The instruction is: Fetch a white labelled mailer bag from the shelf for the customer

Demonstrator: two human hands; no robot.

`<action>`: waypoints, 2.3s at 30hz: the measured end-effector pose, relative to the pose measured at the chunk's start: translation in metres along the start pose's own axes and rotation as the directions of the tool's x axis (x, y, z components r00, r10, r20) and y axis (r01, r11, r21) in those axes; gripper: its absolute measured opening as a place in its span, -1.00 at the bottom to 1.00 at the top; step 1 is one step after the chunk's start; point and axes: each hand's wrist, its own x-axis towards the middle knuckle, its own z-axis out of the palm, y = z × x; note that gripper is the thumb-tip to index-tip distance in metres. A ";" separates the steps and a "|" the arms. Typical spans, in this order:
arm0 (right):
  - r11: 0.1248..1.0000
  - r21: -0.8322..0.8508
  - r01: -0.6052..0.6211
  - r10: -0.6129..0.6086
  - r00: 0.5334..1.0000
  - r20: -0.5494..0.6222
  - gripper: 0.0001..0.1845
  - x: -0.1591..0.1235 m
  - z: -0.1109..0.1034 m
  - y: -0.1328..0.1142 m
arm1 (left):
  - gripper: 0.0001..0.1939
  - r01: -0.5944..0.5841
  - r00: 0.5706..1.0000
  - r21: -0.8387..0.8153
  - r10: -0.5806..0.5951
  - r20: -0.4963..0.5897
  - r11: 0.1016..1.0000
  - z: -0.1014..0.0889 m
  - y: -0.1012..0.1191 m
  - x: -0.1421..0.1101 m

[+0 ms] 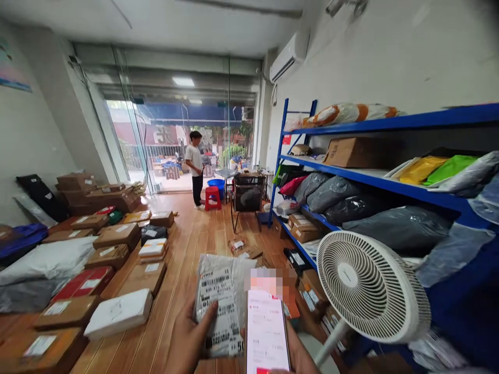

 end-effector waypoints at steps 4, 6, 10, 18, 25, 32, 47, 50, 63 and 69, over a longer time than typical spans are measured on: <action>1.000 -0.016 -0.013 0.012 0.999 -0.050 0.06 -0.016 0.011 -0.009 | -0.41 -0.062 0.998 0.069 0.060 0.023 0.996 0.007 0.017 -0.011; 1.000 0.011 -0.010 0.010 0.996 -0.088 0.15 -0.017 0.013 -0.010 | -0.45 -0.085 0.996 0.080 0.084 0.016 0.993 0.012 0.022 -0.015; 0.999 0.037 -0.003 0.005 0.997 -0.079 0.23 -0.016 0.010 -0.011 | -0.50 -0.082 0.997 0.078 0.081 0.013 0.994 0.019 0.023 -0.018; 0.998 0.064 -0.023 0.028 0.997 -0.078 0.14 -0.014 0.005 -0.016 | -0.49 -0.083 0.997 0.112 0.082 0.013 0.990 0.025 0.018 -0.012; 0.998 0.043 -0.049 0.052 0.996 -0.070 0.08 -0.008 -0.003 -0.014 | -0.41 -0.016 0.997 0.166 0.003 0.078 0.986 0.017 0.009 0.003; 0.999 0.032 -0.006 0.006 1.000 -0.019 0.04 0.001 0.002 -0.019 | -0.43 -0.060 0.998 0.176 0.059 0.010 0.983 0.025 0.009 0.001; 0.998 0.043 -0.055 0.056 0.998 -0.020 0.12 0.008 0.001 -0.018 | -0.36 -0.012 1.000 0.156 0.009 0.019 0.988 0.024 0.015 0.010; 0.996 0.072 -0.050 0.051 0.999 -0.014 0.24 0.010 0.002 -0.017 | -0.40 -0.023 0.999 0.172 0.018 0.028 0.985 0.022 0.012 0.011; 0.999 0.038 -0.036 0.034 0.999 0.038 0.13 0.018 -0.010 -0.015 | -0.47 -0.043 0.999 0.131 0.046 -0.022 0.990 0.028 0.010 0.014; 0.999 0.046 -0.028 0.027 0.999 0.025 -0.01 0.022 -0.022 -0.021 | -0.37 0.009 1.000 0.143 -0.008 -0.005 0.990 0.033 0.000 0.026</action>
